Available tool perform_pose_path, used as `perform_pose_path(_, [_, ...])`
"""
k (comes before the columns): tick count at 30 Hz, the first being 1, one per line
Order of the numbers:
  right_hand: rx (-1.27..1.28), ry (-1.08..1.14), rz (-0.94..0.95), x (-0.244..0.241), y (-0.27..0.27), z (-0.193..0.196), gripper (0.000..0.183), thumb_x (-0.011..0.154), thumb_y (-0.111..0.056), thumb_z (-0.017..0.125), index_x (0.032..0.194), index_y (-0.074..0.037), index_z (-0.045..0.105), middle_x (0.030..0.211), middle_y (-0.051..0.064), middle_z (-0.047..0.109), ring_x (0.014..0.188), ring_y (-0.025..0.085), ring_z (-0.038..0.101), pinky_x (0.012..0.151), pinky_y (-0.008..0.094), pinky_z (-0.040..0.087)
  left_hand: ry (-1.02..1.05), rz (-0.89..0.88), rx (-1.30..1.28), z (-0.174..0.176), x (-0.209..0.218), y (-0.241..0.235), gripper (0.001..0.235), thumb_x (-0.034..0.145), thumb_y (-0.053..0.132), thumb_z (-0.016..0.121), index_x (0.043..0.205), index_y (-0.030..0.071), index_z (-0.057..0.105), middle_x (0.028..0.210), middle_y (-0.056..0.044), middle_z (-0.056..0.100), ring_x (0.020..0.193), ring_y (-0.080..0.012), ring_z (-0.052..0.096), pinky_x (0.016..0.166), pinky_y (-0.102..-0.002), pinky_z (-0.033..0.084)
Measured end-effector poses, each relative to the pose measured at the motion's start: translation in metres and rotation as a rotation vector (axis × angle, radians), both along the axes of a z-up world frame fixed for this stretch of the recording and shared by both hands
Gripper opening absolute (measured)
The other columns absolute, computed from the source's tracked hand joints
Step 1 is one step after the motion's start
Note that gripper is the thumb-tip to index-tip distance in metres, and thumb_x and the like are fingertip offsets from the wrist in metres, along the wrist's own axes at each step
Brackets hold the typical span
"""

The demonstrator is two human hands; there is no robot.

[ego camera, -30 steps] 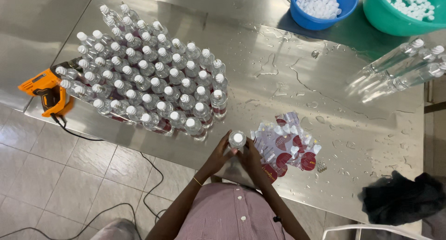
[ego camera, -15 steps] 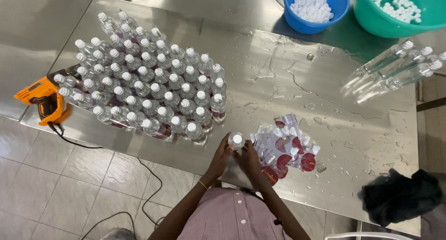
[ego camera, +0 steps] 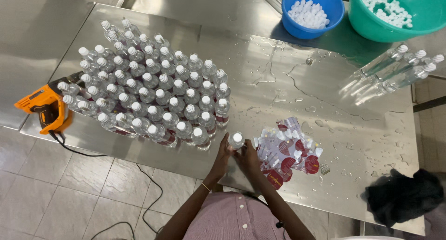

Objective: The person repeatedly picks up clear plastic bottles from a stack, applies a red and white label to each bottle, and places the labeled bottles onto a separate stack on the metal table. The person handles the bottles and labels by hand throughout the process.

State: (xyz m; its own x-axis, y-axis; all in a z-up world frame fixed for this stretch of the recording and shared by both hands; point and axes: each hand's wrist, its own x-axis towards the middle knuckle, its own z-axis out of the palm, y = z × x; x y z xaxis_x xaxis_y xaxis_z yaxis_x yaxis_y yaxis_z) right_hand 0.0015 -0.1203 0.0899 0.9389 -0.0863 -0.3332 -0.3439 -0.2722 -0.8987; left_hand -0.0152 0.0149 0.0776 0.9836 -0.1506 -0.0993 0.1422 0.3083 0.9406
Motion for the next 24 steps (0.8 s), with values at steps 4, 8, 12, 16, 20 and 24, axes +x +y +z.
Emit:
perform_pose_path(4, [-0.267,-0.266,0.110,0.027,0.018,-0.019,0.055,0.090,-0.017,0.089,0.135,-0.007,0.059,0.126,0.021,0.067,0.122,0.045,0.066,0.105,0.055,0.055,0.101,0.028,0.061,-0.004,-0.012,0.023,0.089,0.111,0.057,0.054,0.178,0.015,0.015,0.184,-0.022,0.005,0.169,-0.0425,0.000,0.136,-0.061,0.009])
perform_pose_path(8, [-0.056,-0.244,0.069,0.052,0.036,-0.020,0.061,0.096,-0.034,0.076,0.147,-0.006,0.054,0.129,0.013,0.060,0.106,0.026,0.065,0.087,0.040,0.055,0.284,0.048,0.269,-0.052,-0.023,0.038,0.089,0.102,0.051,0.057,0.175,0.016,0.020,0.185,-0.006,0.021,0.169,-0.0259,0.027,0.132,-0.046,0.032])
perform_pose_path(12, [-0.013,-0.189,0.243,0.063,0.016,-0.030,0.078,0.095,-0.019,0.082,0.161,-0.008,0.043,0.102,0.004,0.062,0.091,0.018,0.061,0.082,0.034,0.049,0.380,0.127,0.231,-0.100,-0.029,0.043,0.075,0.096,0.027,0.075,0.165,0.009,0.050,0.160,-0.011,0.065,0.144,-0.0228,0.063,0.118,-0.037,0.049])
perform_pose_path(16, [0.006,-0.201,0.168,0.053,-0.059,-0.027,0.069,0.100,-0.033,0.073,0.160,-0.010,0.048,0.109,0.000,0.062,0.091,0.014,0.064,0.083,0.032,0.052,0.452,0.106,-0.176,-0.124,-0.031,0.030,0.057,0.097,0.013,0.073,0.148,-0.010,0.062,0.140,-0.027,0.073,0.127,-0.0435,0.074,0.107,-0.056,0.060])
perform_pose_path(20, [-0.120,-0.176,-0.058,0.047,-0.176,-0.016,0.056,0.104,-0.012,0.069,0.157,-0.012,0.050,0.127,0.008,0.067,0.099,0.020,0.071,0.080,0.034,0.062,0.670,0.080,0.022,-0.081,-0.023,0.001,0.050,0.112,0.025,0.057,0.131,-0.019,0.071,0.116,-0.036,0.080,0.108,-0.0468,0.077,0.099,-0.054,0.064])
perform_pose_path(24, [-0.355,-0.171,-0.370,0.048,-0.317,-0.001,0.048,0.107,-0.026,0.067,0.151,-0.013,0.054,0.121,0.008,0.074,0.105,0.022,0.074,0.084,0.032,0.069,0.639,0.046,-0.071,-0.128,-0.026,-0.024,0.062,0.111,0.037,0.056,0.105,-0.024,0.070,0.081,-0.044,0.077,0.066,-0.0551,0.074,0.062,-0.064,0.065])
